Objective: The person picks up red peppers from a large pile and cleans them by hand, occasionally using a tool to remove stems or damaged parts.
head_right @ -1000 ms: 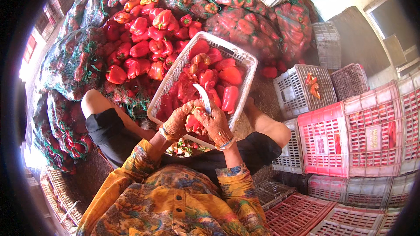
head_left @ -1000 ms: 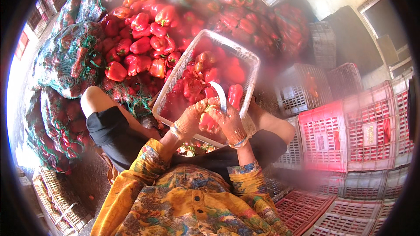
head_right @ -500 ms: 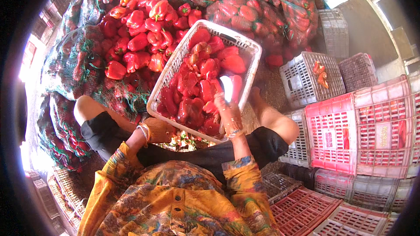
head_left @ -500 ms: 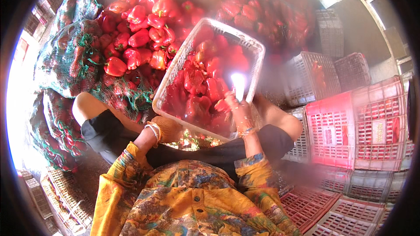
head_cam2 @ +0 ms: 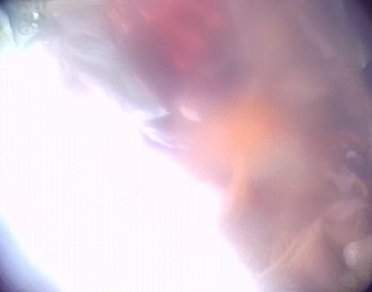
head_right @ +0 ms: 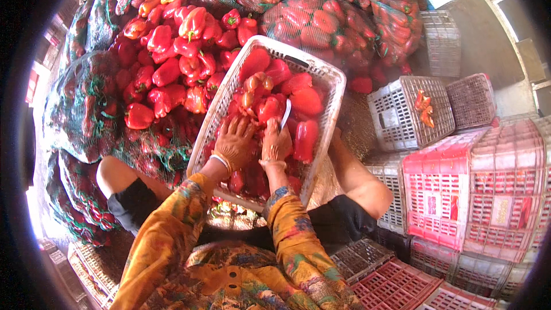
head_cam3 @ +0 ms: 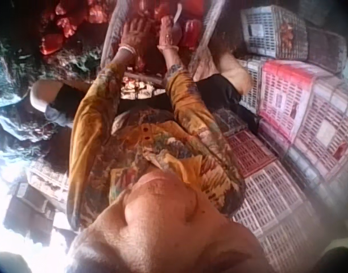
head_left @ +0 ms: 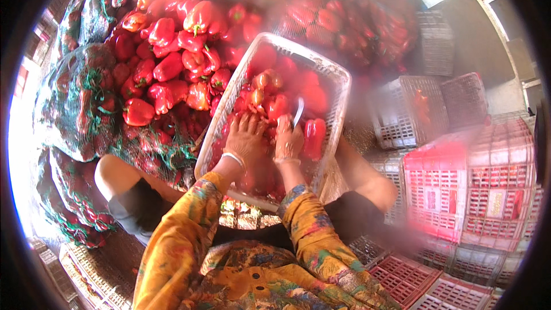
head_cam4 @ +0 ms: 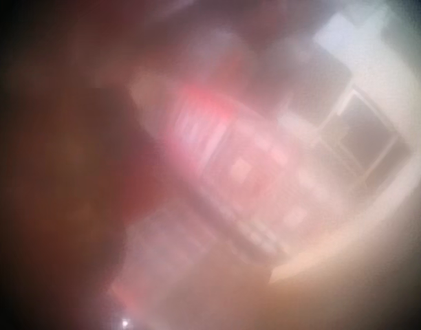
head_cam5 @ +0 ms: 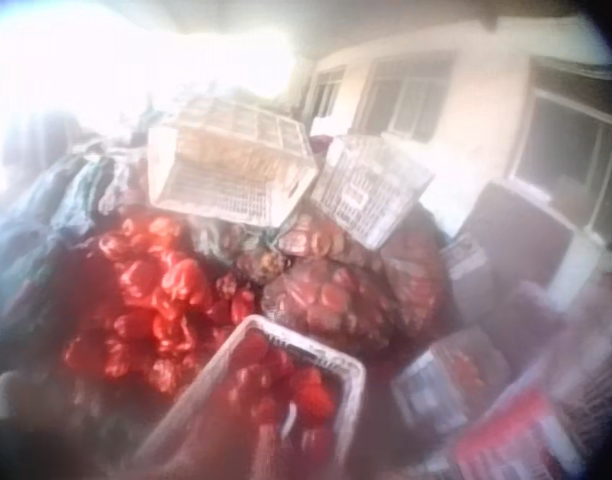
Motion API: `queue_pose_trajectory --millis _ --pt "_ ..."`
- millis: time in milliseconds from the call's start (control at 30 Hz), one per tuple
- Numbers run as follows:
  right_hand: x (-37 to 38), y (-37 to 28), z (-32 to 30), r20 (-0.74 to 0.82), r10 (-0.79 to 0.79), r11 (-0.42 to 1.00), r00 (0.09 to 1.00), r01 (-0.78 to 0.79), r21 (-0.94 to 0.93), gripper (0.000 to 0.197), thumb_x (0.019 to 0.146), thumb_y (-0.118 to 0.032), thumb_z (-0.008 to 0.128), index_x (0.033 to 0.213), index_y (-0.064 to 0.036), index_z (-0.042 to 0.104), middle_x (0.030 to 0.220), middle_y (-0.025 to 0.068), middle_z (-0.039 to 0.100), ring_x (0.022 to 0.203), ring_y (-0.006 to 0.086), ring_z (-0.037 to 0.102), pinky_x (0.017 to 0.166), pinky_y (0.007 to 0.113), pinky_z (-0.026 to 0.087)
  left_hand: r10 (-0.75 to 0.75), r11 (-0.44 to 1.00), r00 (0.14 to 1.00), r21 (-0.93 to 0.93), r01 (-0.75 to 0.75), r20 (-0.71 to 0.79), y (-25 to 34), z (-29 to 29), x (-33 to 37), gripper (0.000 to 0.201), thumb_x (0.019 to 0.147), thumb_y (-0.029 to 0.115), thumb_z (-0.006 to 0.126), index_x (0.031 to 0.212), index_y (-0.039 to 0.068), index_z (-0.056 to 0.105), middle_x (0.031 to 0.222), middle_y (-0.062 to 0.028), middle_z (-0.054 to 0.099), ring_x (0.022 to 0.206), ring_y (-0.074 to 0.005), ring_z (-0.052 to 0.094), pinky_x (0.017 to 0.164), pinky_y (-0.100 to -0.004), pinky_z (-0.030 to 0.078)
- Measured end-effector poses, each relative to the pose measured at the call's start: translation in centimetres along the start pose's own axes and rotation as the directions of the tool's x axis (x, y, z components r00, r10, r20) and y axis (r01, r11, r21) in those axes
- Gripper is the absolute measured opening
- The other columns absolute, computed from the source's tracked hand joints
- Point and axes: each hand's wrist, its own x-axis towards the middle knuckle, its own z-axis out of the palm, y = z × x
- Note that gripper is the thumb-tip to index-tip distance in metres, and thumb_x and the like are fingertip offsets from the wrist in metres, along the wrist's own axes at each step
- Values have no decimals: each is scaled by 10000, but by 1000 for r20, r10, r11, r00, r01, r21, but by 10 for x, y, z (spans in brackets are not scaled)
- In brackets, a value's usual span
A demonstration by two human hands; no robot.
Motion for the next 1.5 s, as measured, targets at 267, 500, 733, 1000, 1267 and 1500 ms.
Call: queue_pose_trajectory --millis 267,500,733,1000,1267,1500 --pt "-1 2 20 -127 39 983 991 -60 -173 364 997 -344 544 987 3 654 884 158 744 846 323 728 733 432 557 -111 993 987 -30 115 112 -4 15 9 691 888 460 580 1487 151 426 1560 -220 349 1470 -438 244 1193 -614 120" --pt "18 38 17 -141 84 995 986 -75 72 290 999 -262 562 1060 8 647 921 143 747 873 296 728 747 413 561 38 971 990 -240 -5 135 -4 -83 84 357 866 316 633 1116 60 632 1156 -169 644 995 -363 648 828 -471 542" --pt "8 1 21 -87 81 994 993 -87 -68 390 1011 -334 534 1103 30 638 935 162 738 873 309 718 788 426 558 107 989 990 97 -116 90 -28 -22 191 480 915 414 572 1304 133 578 1366 -119 548 1308 -333 460 1083 -566 346" --pt "7 23 11 -134 92 982 987 -112 -150 323 1013 -286 529 999 15 645 893 157 715 806 301 691 746 434 535 -63 986 987 -164 38 -150 -29 5 125 404 949 319 522 1278 91 573 1294 -124 580 1202 -311 526 1046 -540 375" --pt "5 28 23 -187 -3 951 982 -55 -305 375 1003 -330 540 1053 30 632 882 189 706 813 360 689 723 462 532 -147 967 987 -199 157 65 -37 24 137 659 960 473 471 1500 100 404 1543 -135 404 1474 -367 252 1140 -633 227" --pt "17 35 27 -171 -71 968 983 26 -251 388 997 -347 546 1102 21 611 877 193 717 824 378 702 725 467 547 -81 938 972 -312 149 220 -45 -19 149 574 905 449 554 1335 68 556 1453 -158 494 1401 -357 397 1100 -626 318"
